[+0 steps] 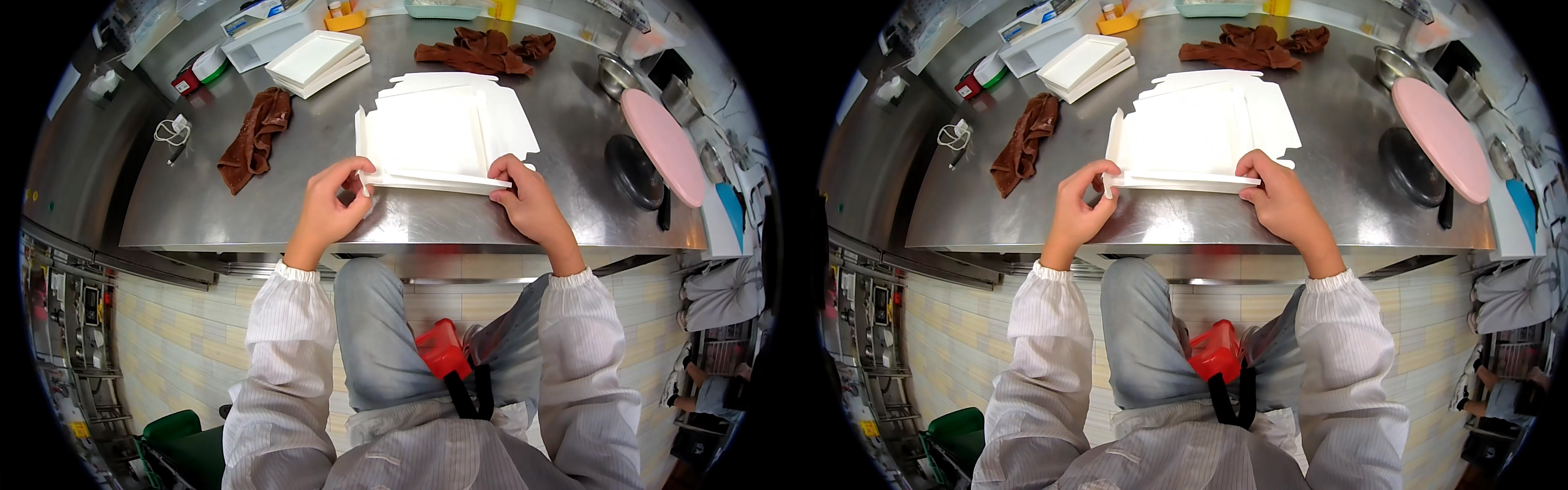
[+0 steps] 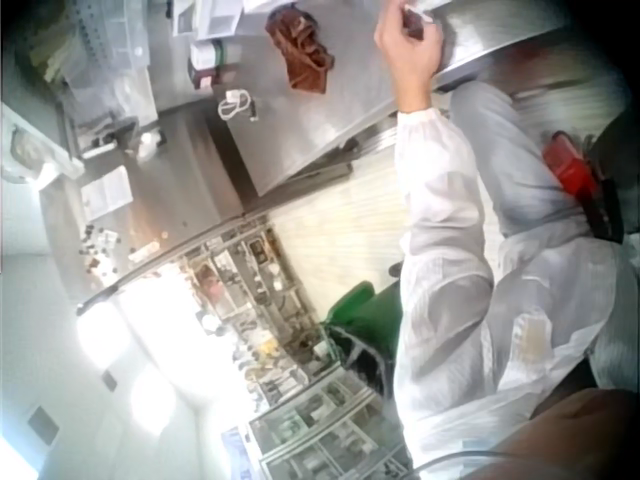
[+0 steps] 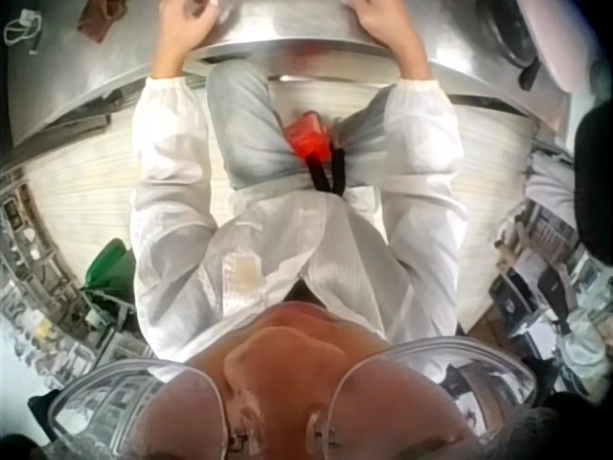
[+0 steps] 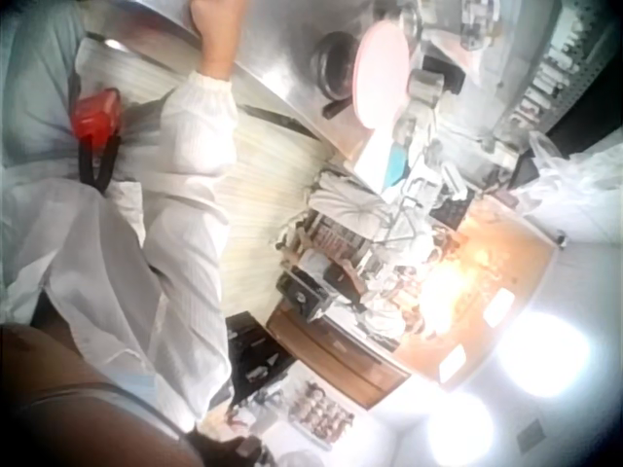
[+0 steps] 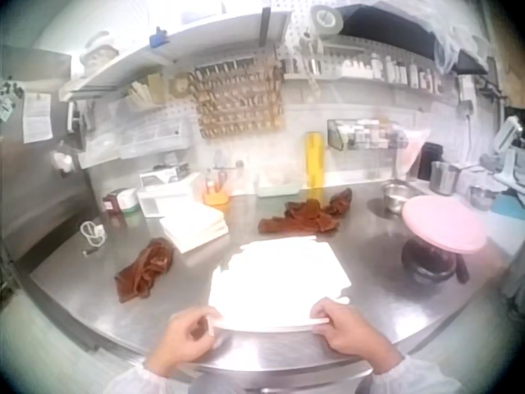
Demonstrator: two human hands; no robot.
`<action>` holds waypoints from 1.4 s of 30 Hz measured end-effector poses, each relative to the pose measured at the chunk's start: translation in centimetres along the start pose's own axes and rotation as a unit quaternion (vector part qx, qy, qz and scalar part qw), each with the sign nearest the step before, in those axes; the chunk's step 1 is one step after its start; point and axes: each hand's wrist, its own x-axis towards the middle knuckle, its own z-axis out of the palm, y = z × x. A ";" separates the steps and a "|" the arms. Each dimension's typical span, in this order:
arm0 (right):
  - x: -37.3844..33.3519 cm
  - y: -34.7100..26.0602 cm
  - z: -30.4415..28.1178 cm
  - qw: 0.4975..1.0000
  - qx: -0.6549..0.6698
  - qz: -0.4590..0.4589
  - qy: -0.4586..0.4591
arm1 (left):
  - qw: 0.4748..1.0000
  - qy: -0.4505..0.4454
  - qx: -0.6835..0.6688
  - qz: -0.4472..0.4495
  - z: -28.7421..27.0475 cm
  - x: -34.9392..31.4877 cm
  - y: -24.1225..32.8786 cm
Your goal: The person assembles white styrofoam food trays by folding and snapping the side walls into place. They handle each tray one at a time, folding the flaps and pressing the edges to lock them, then stacking the completed trays on the metal countertop.
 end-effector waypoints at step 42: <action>-0.3 -0.3 0.4 1.000 -0.021 -0.008 -0.019 | 0.996 -0.079 0.024 0.032 0.4 1.4 -0.2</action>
